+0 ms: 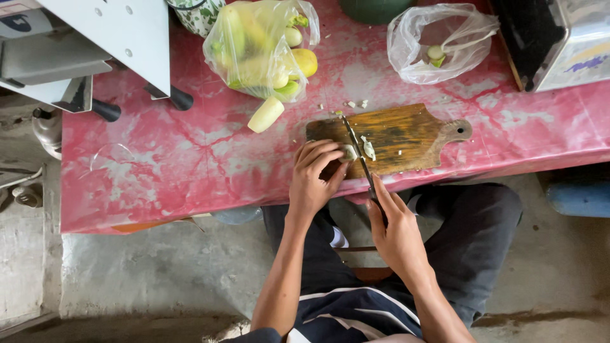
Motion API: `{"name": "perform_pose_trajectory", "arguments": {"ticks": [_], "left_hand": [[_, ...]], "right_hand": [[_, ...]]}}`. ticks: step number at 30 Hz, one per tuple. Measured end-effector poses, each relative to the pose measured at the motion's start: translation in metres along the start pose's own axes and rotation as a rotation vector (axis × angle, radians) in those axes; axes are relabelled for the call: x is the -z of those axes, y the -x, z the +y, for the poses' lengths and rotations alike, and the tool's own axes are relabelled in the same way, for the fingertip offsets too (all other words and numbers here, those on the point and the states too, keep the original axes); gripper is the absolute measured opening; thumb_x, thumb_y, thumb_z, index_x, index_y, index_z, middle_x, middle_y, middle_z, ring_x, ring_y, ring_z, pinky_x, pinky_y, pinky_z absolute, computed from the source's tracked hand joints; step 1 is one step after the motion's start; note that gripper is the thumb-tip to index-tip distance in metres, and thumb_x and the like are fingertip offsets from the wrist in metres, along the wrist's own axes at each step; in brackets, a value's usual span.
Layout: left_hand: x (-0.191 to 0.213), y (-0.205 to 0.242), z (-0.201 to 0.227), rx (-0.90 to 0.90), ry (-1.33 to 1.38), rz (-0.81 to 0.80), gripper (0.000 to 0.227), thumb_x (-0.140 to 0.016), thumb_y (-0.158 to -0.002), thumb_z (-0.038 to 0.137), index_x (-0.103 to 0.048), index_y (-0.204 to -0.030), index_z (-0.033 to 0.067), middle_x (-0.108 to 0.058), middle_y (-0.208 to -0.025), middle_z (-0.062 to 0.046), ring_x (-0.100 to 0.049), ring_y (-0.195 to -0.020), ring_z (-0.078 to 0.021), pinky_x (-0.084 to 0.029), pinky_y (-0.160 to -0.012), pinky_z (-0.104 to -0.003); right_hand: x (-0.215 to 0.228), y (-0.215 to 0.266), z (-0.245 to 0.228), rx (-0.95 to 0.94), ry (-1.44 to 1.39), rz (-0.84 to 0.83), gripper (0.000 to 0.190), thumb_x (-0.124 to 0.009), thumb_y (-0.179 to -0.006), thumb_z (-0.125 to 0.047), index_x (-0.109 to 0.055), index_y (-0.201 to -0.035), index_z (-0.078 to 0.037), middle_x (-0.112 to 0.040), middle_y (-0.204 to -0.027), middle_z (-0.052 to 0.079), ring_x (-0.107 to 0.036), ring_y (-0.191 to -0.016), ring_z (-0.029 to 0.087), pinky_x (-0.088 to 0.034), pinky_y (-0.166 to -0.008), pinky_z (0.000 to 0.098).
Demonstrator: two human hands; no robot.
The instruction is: The person chops garlic on a wooden board using a knife, then scrapes the chopped garlic into a green bowl.
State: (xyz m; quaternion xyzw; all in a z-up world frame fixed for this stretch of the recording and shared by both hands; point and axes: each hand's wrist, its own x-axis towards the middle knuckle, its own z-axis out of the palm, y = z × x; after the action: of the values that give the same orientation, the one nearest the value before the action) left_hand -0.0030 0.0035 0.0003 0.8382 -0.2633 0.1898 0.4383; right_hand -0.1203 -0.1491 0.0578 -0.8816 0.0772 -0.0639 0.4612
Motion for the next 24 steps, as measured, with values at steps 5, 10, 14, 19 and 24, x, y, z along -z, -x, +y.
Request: {"name": "perform_pose_trajectory", "arguments": {"ticks": [5,10,14,19,24], "left_hand": [[-0.004,0.002,-0.004,-0.006,-0.02,0.018,0.021,-0.081,-0.086,0.015,-0.072,-0.104,0.0067,-0.072,-0.118,-0.006,-0.065,-0.12,-0.0274,-0.046,-0.11,-0.043],[0.001,0.001,0.0,-0.003,-0.005,0.001,0.02,-0.08,-0.087,0.015,-0.073,-0.104,0.0065,-0.073,-0.119,-0.007,-0.065,-0.121,-0.0281,-0.045,-0.11,-0.044],[0.005,-0.001,0.003,-0.006,0.01,-0.011,0.019,-0.077,-0.089,0.013,-0.073,-0.106,0.0064,-0.073,-0.12,-0.007,-0.064,-0.123,-0.028,-0.045,-0.112,-0.044],[0.004,-0.001,0.005,-0.003,0.03,-0.004,0.021,-0.077,-0.088,0.011,-0.073,-0.107,0.0043,-0.072,-0.122,-0.009,-0.063,-0.124,-0.0302,-0.046,-0.111,-0.044],[-0.002,0.003,-0.001,0.0,0.012,0.036,0.022,-0.079,-0.085,0.011,-0.071,-0.105,0.003,-0.071,-0.119,-0.01,-0.062,-0.123,-0.0316,-0.047,-0.11,-0.045]], "right_hand": [[0.001,0.008,-0.001,-0.023,-0.013,-0.023,0.048,-0.063,-0.096,-0.009,-0.054,-0.142,-0.001,-0.066,-0.087,0.022,-0.063,-0.064,0.035,-0.052,-0.063,0.0407],[-0.007,0.004,0.007,0.073,0.035,0.016,0.046,-0.063,-0.097,-0.008,-0.055,-0.142,0.001,-0.066,-0.093,0.025,-0.064,-0.076,0.043,-0.051,-0.068,0.0444],[-0.012,-0.007,0.01,0.15,0.039,0.038,0.047,-0.063,-0.097,-0.007,-0.053,-0.143,0.002,-0.067,-0.098,0.027,-0.065,-0.08,0.045,-0.051,-0.069,0.0461],[-0.001,-0.008,0.0,0.053,-0.008,0.001,0.048,-0.062,-0.097,-0.008,-0.053,-0.144,0.0,-0.066,-0.092,0.026,-0.065,-0.074,0.041,-0.052,-0.068,0.044],[0.006,0.006,-0.005,0.051,-0.003,0.0,0.047,-0.063,-0.096,-0.008,-0.054,-0.141,0.001,-0.065,-0.091,0.025,-0.063,-0.071,0.04,-0.052,-0.066,0.0431]]}}
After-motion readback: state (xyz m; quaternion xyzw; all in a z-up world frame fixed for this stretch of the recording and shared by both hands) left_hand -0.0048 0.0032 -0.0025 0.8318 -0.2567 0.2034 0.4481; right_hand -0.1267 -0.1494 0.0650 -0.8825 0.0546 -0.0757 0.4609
